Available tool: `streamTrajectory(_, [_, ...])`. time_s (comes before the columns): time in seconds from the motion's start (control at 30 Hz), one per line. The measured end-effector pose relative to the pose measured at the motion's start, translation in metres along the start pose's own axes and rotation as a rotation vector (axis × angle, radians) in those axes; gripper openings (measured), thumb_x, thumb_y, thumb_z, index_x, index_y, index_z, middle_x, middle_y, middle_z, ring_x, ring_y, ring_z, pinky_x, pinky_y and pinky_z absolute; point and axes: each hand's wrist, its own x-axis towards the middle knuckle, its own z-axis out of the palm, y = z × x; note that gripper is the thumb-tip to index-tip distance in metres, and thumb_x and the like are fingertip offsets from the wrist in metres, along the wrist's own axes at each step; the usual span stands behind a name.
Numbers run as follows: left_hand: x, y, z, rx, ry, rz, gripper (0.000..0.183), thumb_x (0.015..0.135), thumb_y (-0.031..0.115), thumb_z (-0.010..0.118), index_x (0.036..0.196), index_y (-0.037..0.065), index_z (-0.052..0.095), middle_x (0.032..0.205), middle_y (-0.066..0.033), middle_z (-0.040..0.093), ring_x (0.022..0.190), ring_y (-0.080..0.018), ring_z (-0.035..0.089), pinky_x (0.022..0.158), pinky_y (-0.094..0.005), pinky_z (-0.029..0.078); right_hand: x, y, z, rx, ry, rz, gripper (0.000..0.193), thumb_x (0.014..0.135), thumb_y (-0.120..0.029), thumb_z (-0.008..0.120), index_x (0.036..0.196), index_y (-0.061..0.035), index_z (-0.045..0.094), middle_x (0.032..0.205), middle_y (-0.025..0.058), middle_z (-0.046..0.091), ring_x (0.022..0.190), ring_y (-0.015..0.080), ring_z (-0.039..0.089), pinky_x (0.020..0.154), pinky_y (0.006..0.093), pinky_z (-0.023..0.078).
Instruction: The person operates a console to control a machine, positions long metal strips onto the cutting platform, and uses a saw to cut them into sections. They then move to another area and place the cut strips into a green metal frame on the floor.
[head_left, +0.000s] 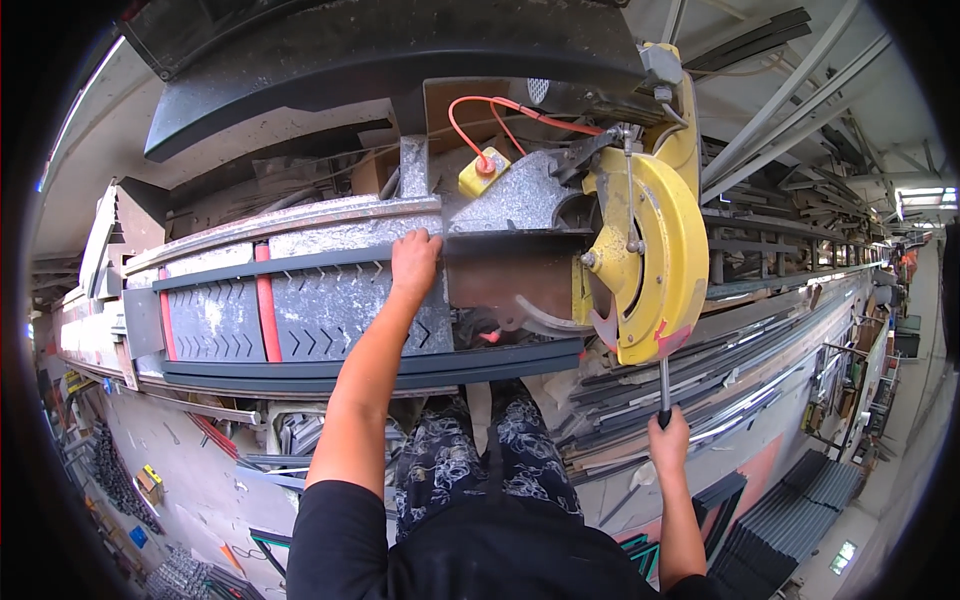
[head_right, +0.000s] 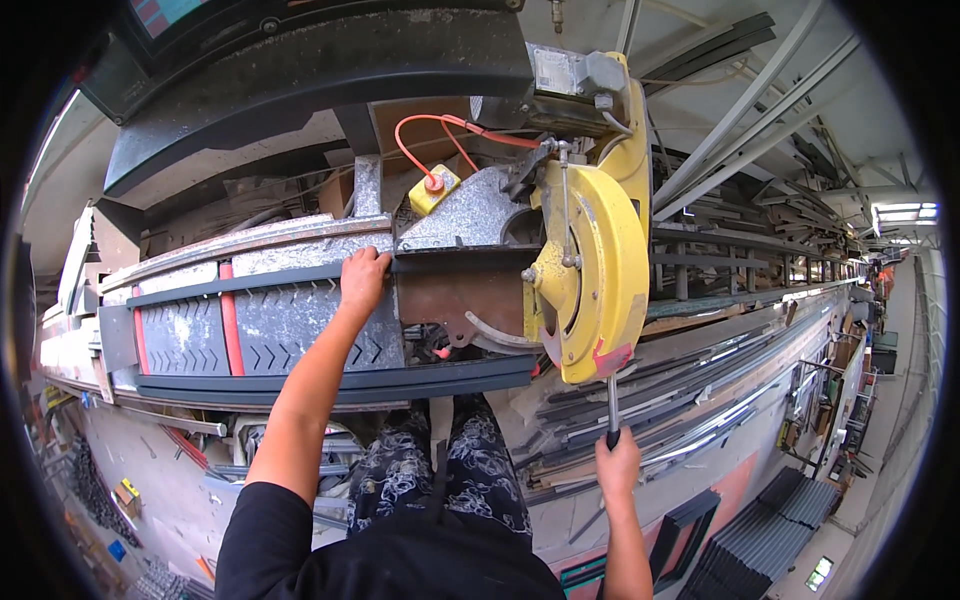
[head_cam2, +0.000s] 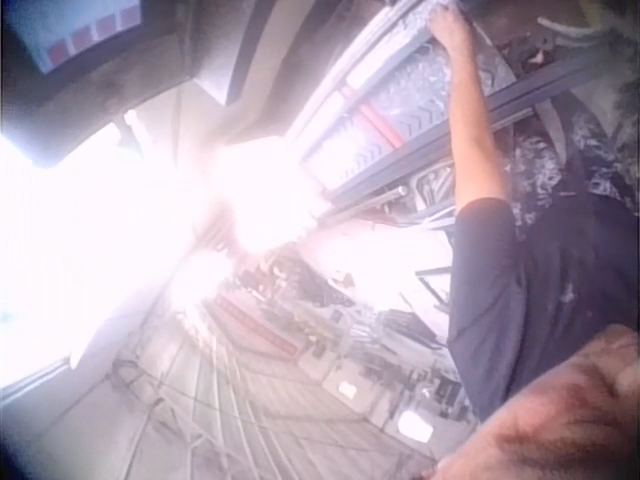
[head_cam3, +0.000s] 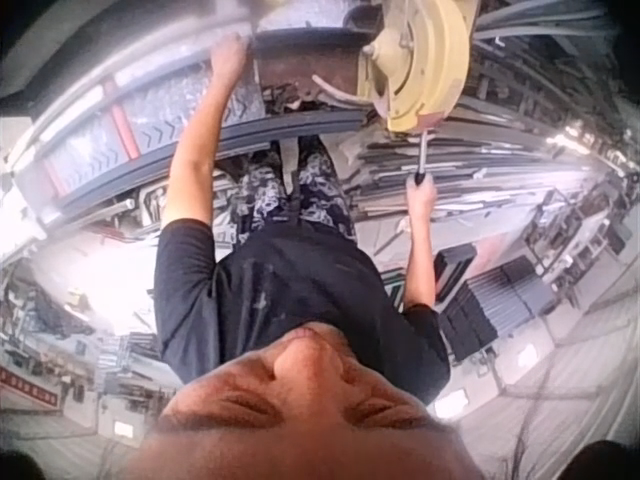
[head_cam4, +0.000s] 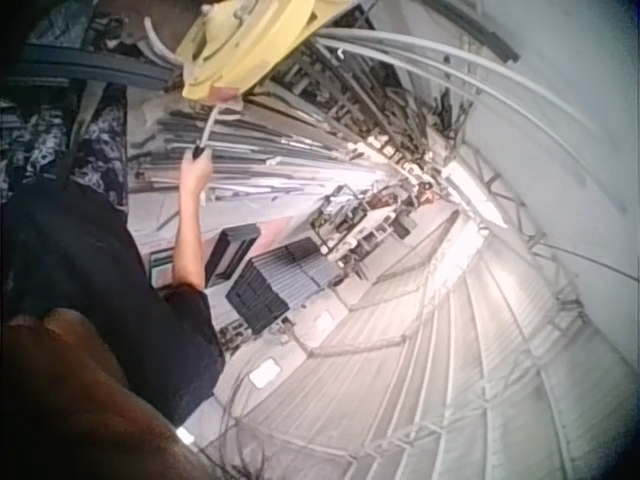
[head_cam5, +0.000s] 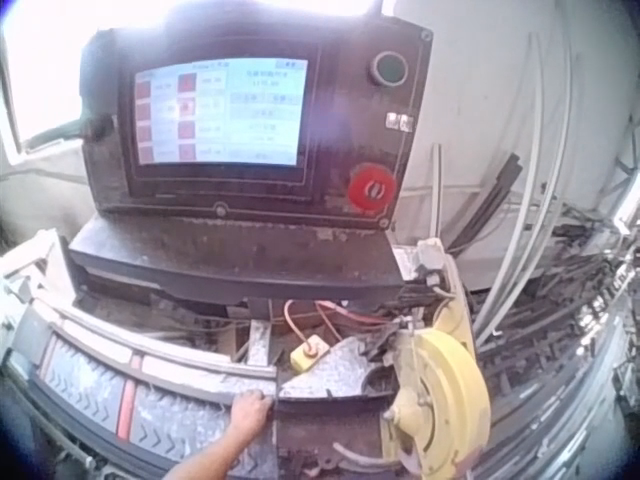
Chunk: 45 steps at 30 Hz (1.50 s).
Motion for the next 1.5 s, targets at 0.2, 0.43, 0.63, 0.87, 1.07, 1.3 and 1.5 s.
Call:
streamTrajectory(0.2, [0.002, 0.001, 0.000, -0.007, -0.010, -0.016, 0.008, 0.083, 0.016, 0.057, 0.088, 0.015, 0.063, 0.089, -0.0091, 0.058, 0.092, -0.0291, 0.059, 0.074, -0.0435, 0.045, 0.008, 0.019, 0.047, 0.062, 0.031, 0.024, 0.021, 0.084, -0.018, 0.067, 0.088, 0.0004, 0.057, 0.072, 0.0225, 0.063, 0.072, 0.0441, 0.062, 0.065, 0.0478, 0.049])
streamTrajectory(0.43, [0.004, 0.002, -0.005, -0.005, -0.082, -0.018, 0.019, 0.081, 0.011, 0.059, 0.098, 0.015, 0.065, 0.091, -0.0107, 0.057, 0.093, -0.0308, 0.058, 0.077, -0.0433, 0.046, 0.018, 0.020, 0.070, 0.152, -0.012, 0.057, 0.021, 0.083, -0.016, 0.067, 0.087, 0.0017, 0.057, 0.072, 0.0223, 0.063, 0.072, 0.0440, 0.062, 0.065, 0.0466, 0.049])
streamTrajectory(0.63, [0.004, 0.004, -0.005, -0.021, -0.036, -0.008, 0.019, 0.080, 0.010, 0.058, 0.098, 0.014, 0.065, 0.090, -0.0122, 0.057, 0.092, -0.0320, 0.058, 0.075, -0.0434, 0.047, 0.001, -0.009, -0.008, 0.033, -0.004, 0.040, 0.024, 0.082, -0.018, 0.068, 0.090, 0.0021, 0.057, 0.075, 0.0238, 0.063, 0.074, 0.0445, 0.062, 0.067, 0.0471, 0.048])
streamTrajectory(0.87, [0.002, 0.003, 0.000, -0.004, 0.002, -0.006, 0.016, 0.081, 0.013, 0.057, 0.094, 0.014, 0.066, 0.086, -0.0107, 0.057, 0.090, -0.0306, 0.059, 0.074, -0.0428, 0.047, -0.002, -0.033, -0.047, 0.016, -0.047, 0.052, 0.024, 0.082, -0.017, 0.068, 0.086, 0.0019, 0.055, 0.070, 0.0211, 0.059, 0.068, 0.0426, 0.058, 0.064, 0.0454, 0.046])
streamTrajectory(1.07, [0.002, 0.003, 0.000, 0.013, -0.005, -0.013, 0.014, 0.082, 0.014, 0.056, 0.092, 0.014, 0.066, 0.086, -0.0102, 0.057, 0.090, -0.0296, 0.059, 0.075, -0.0424, 0.047, -0.001, -0.023, -0.032, 0.005, -0.061, 0.052, 0.025, 0.083, -0.017, 0.069, 0.085, 0.0025, 0.054, 0.069, 0.0204, 0.058, 0.066, 0.0416, 0.056, 0.063, 0.0449, 0.046])
streamTrajectory(1.3, [0.003, 0.005, 0.001, 0.022, -0.003, -0.015, 0.013, 0.083, 0.014, 0.056, 0.091, 0.014, 0.066, 0.086, -0.0104, 0.057, 0.090, -0.0294, 0.059, 0.075, -0.0421, 0.047, 0.002, -0.007, -0.020, 0.065, -0.092, 0.106, 0.025, 0.083, -0.017, 0.069, 0.083, 0.0027, 0.055, 0.067, 0.0202, 0.059, 0.064, 0.0418, 0.057, 0.062, 0.0454, 0.046])
streamTrajectory(1.5, [0.003, 0.005, 0.001, 0.009, 0.004, -0.020, 0.013, 0.082, 0.014, 0.057, 0.091, 0.015, 0.066, 0.086, -0.0105, 0.056, 0.090, -0.0297, 0.058, 0.075, -0.0419, 0.047, 0.004, 0.004, -0.012, 0.089, -0.099, 0.099, 0.026, 0.084, -0.018, 0.070, 0.083, 0.0026, 0.055, 0.067, 0.0202, 0.060, 0.065, 0.0413, 0.058, 0.062, 0.0453, 0.046])
